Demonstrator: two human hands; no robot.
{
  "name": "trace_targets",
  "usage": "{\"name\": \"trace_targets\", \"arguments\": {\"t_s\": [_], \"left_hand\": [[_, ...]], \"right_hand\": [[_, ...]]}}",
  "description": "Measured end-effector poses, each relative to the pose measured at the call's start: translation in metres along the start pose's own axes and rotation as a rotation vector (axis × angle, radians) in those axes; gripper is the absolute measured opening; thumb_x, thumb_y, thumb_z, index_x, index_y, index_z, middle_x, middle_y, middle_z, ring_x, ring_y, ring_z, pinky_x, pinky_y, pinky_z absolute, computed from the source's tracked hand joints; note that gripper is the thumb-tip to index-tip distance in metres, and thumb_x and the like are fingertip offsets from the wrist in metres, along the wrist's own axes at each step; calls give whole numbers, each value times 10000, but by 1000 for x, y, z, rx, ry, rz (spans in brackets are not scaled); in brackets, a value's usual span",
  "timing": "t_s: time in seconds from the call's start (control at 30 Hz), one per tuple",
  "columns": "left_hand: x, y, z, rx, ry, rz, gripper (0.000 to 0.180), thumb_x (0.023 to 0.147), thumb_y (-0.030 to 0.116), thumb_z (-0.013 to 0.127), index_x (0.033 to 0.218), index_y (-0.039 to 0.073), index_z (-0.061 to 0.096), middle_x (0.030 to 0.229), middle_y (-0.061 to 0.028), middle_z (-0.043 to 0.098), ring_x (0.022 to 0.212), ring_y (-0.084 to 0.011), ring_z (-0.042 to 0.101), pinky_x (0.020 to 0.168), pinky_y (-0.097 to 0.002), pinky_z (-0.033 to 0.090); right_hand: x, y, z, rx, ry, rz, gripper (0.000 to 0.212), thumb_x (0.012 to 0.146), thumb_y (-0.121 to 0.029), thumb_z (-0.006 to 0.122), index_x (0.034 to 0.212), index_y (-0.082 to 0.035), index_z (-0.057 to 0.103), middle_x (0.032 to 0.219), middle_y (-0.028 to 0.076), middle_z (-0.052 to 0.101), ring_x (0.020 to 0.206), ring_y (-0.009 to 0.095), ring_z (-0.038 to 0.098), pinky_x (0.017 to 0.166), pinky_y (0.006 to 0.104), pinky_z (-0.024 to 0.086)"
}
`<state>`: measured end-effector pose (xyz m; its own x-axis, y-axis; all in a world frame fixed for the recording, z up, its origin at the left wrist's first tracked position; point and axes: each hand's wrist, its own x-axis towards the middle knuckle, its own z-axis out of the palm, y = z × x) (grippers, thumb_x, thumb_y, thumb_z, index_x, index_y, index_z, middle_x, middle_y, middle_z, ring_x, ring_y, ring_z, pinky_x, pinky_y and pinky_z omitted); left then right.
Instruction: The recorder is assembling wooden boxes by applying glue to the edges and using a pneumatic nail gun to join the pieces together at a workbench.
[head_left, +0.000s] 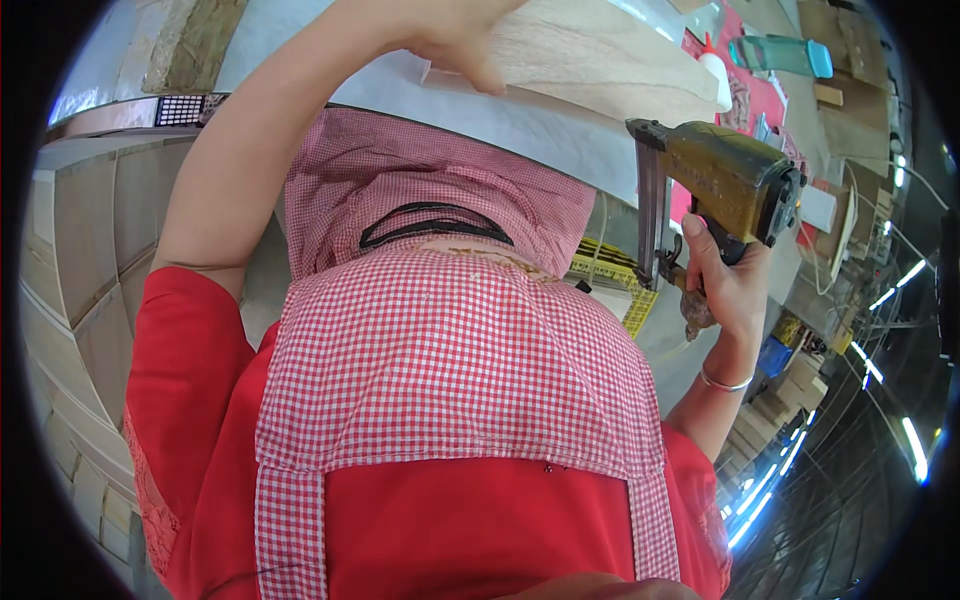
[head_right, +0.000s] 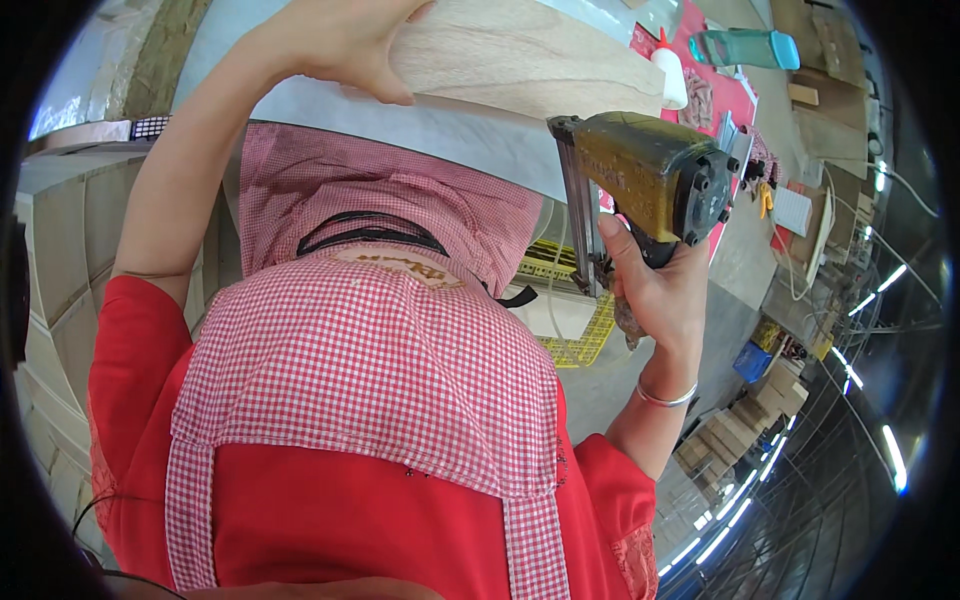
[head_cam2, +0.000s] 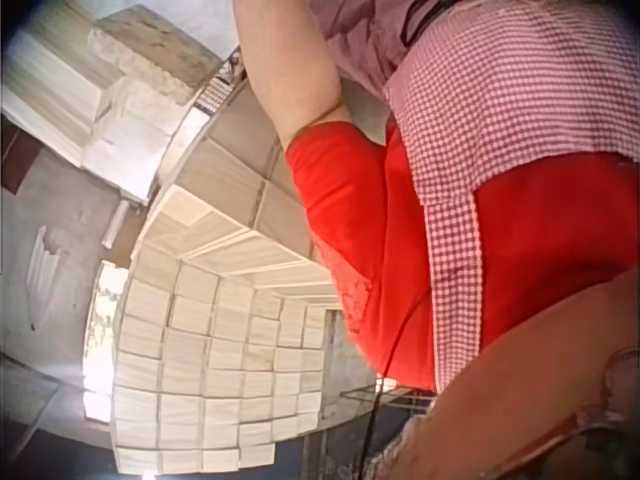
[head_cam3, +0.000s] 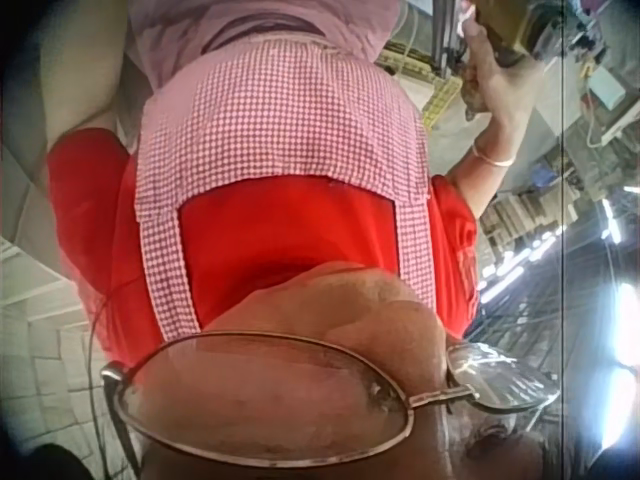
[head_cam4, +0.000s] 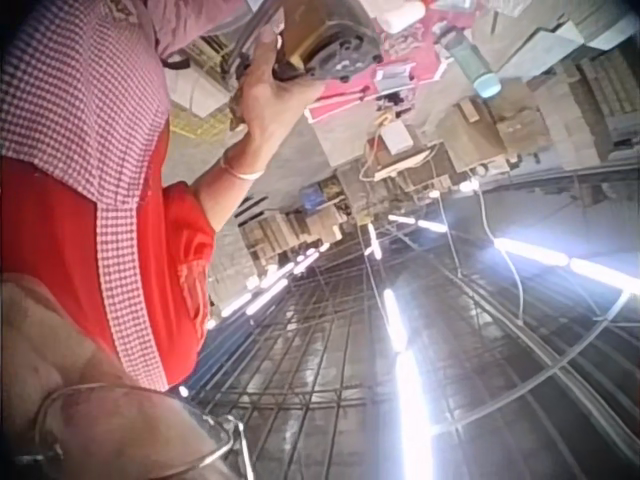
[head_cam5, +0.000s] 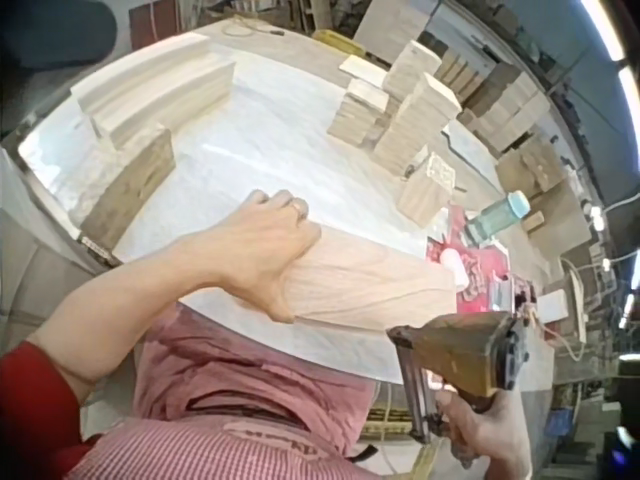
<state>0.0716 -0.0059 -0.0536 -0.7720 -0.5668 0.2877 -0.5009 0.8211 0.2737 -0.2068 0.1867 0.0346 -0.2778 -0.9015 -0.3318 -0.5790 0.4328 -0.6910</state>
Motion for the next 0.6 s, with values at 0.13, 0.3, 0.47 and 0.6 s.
{"name": "trace_targets", "arguments": {"t_s": [0.13, 0.3, 0.47, 0.6], "left_hand": [[5, 2, -2, 27, -154, -88, 674, 555, 422, 851, 999, -28, 615, 1071, -239, 587, 1074, -367, 540, 908, -450, 433], [15, 10, -15, 23, -259, -145, 700, 544, 434, 859, 1002, -36, 614, 1078, -242, 580, 1078, -364, 533, 902, -447, 434], [18, 14, -24, 1, -339, -176, 687, 567, 412, 858, 1018, -42, 608, 1111, -256, 574, 1113, -377, 523, 942, -453, 423], [-16, -17, 19, -252, 209, 144, 640, 592, 360, 853, 1014, -40, 585, 1169, -283, 551, 1154, -398, 509, 992, -473, 401]], "right_hand": [[3, 1, 0, -17, -13, 13, 252, 911, -221, 748, 979, -3, 639, 657, -6, 570, 451, 62, 474, 400, 230, 355], [3, -1, 3, 28, -21, 58, 231, 918, -203, 738, 959, -2, 631, 653, 0, 570, 438, 70, 473, 393, 236, 355], [-4, 2, 13, 140, 14, 87, 265, 895, -199, 765, 991, 14, 641, 689, 2, 600, 457, 64, 500, 404, 234, 385], [1, -8, 10, 33, 4, 85, 214, 926, -168, 724, 993, 2, 614, 606, -5, 547, 434, 70, 479, 391, 235, 351]]}}
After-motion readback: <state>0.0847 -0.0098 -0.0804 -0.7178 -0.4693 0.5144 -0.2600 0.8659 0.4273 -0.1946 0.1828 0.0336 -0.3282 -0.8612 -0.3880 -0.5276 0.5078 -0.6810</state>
